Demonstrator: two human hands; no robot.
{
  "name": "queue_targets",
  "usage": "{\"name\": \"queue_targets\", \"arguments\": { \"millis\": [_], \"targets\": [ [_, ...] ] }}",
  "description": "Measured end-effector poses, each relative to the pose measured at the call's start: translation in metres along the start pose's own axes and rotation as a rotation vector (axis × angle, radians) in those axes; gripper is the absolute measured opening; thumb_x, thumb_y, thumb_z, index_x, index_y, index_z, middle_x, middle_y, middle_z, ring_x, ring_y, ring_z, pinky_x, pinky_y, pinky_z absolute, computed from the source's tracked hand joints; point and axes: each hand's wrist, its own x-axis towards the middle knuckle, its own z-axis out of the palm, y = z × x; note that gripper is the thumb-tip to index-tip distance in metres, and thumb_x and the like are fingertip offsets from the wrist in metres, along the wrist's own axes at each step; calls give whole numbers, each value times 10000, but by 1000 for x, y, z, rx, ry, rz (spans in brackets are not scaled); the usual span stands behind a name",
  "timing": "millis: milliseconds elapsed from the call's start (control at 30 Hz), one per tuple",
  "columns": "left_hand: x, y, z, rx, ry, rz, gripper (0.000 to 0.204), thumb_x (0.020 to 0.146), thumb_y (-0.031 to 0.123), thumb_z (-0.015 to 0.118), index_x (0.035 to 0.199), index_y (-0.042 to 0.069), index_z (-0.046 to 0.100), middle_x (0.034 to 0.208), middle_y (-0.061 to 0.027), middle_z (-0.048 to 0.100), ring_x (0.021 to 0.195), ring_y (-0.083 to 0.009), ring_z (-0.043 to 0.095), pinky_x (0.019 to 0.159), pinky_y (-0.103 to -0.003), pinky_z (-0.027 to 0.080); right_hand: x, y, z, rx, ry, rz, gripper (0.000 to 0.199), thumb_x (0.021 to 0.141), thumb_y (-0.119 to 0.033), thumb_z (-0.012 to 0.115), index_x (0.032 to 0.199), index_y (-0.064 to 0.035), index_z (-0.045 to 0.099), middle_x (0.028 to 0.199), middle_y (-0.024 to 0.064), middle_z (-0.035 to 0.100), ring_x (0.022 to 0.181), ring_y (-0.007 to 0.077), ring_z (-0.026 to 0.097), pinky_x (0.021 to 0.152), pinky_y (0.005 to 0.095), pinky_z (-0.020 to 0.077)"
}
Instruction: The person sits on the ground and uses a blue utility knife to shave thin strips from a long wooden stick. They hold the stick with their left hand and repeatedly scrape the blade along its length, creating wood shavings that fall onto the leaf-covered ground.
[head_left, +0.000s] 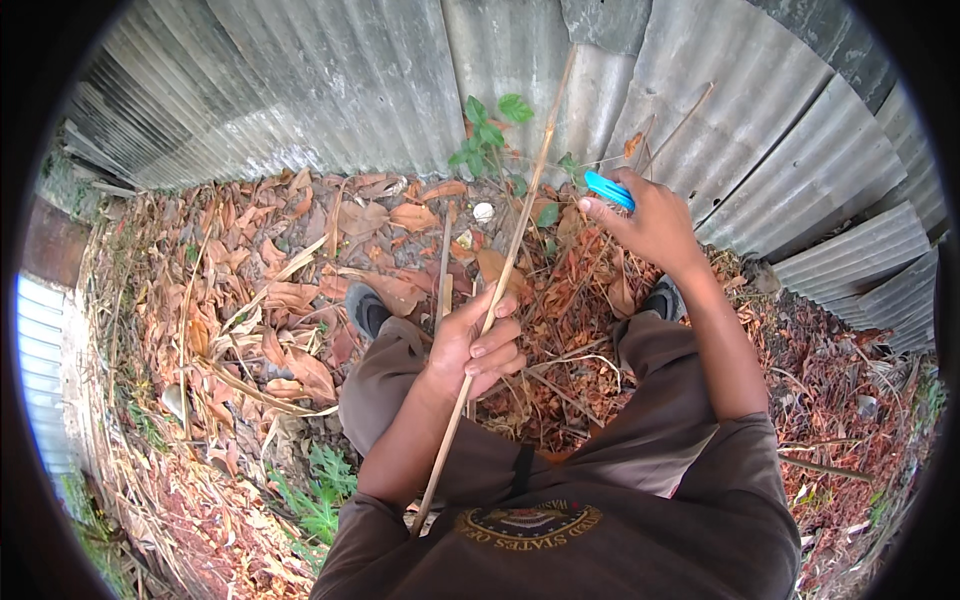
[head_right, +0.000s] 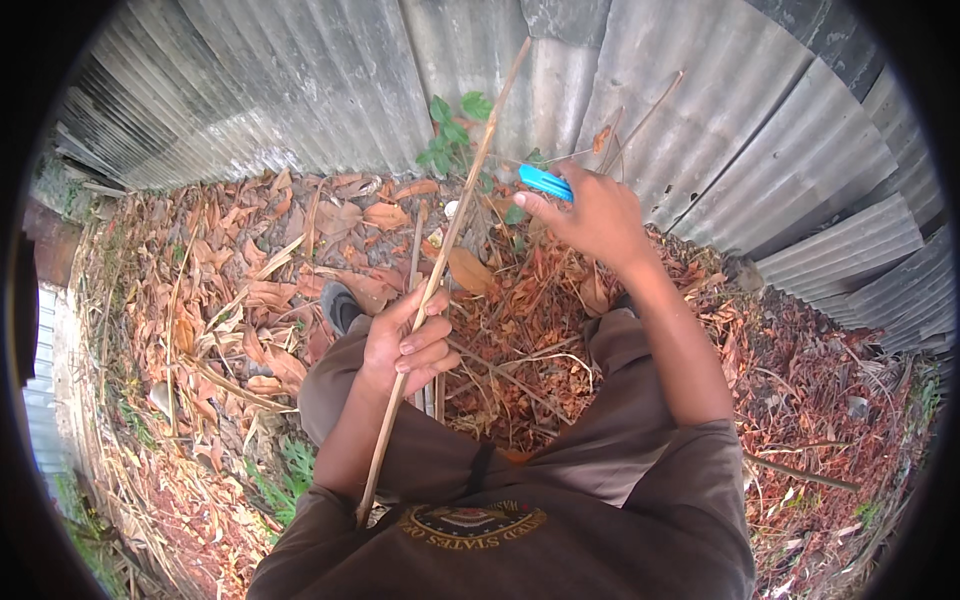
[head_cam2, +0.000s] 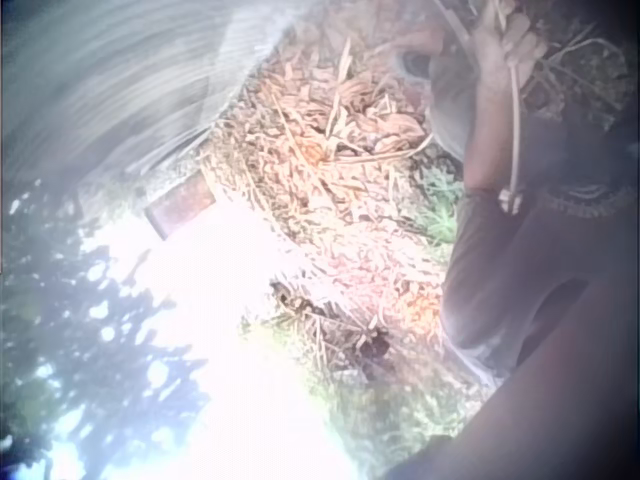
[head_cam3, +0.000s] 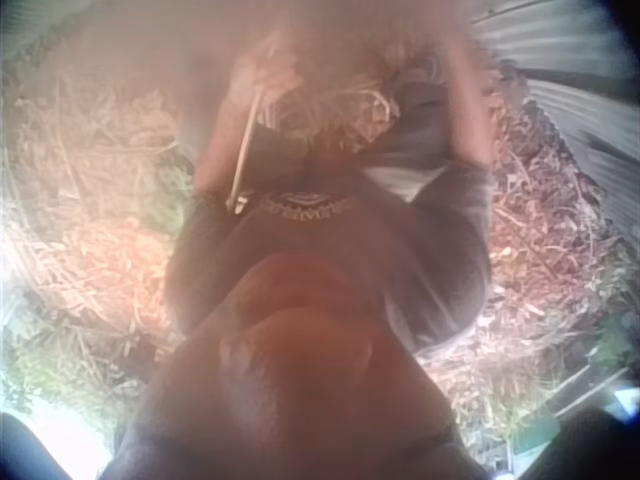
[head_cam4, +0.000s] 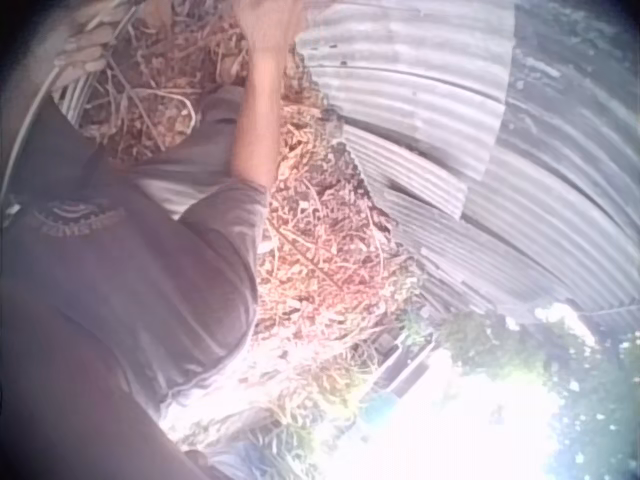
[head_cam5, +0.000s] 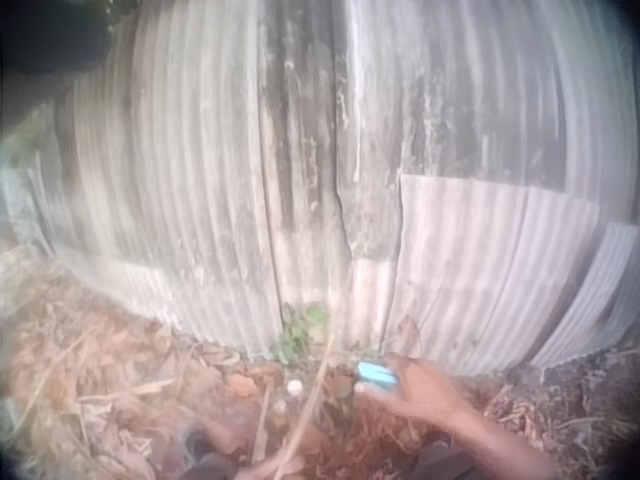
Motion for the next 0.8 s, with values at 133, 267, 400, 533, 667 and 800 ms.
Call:
{"name": "queue_targets", "arguments": {
  "millis": [133,267,400,533,667,800],
  "targets": [
    [6,-4,0,171,81,83,313,1045,346,287,923,133,482,505,64,358,340,-63,269,478,-231,249,-18,-23,22,90,-51,-226,618,824,-659,553,809,-53,676,659,181,619,674,369,642,606,458,491],
    [8,-3,2,257,85,130,269,1040,322,325,945,127,483,517,51,369,353,-69,279,481,-235,257,-24,-27,43,82,-66,-301,636,822,-657,560,657,-48,644,521,155,544,539,370,594,539,455,462],
    [5,-3,5,363,159,161,251,1034,328,360,945,119,467,517,40,358,348,-78,277,466,-232,273,-25,-28,51,96,-93,-304,651,822,-661,555,594,-55,619,495,151,529,504,370,577,510,457,453],
    [2,-6,8,495,216,197,261,1039,332,352,938,105,434,526,26,334,353,-84,280,417,-223,268,-24,-29,57,72,-57,-331,662,801,-679,563,575,-58,607,485,147,521,489,365,568,491,459,442],
    [-1,-10,11,517,244,155,278,1043,348,335,924,107,406,534,28,307,368,-78,264,389,-217,235,-18,-24,67,32,57,-445,659,776,-696,577,596,-63,616,480,139,519,481,362,563,479,458,438],
    [1,-11,9,559,297,163,285,1042,369,338,922,116,390,547,31,306,377,-73,260,374,-222,235,-3,-14,82,-47,151,-483,662,762,-706,582,618,-61,627,488,137,531,482,358,570,474,454,447]
  ]
}}
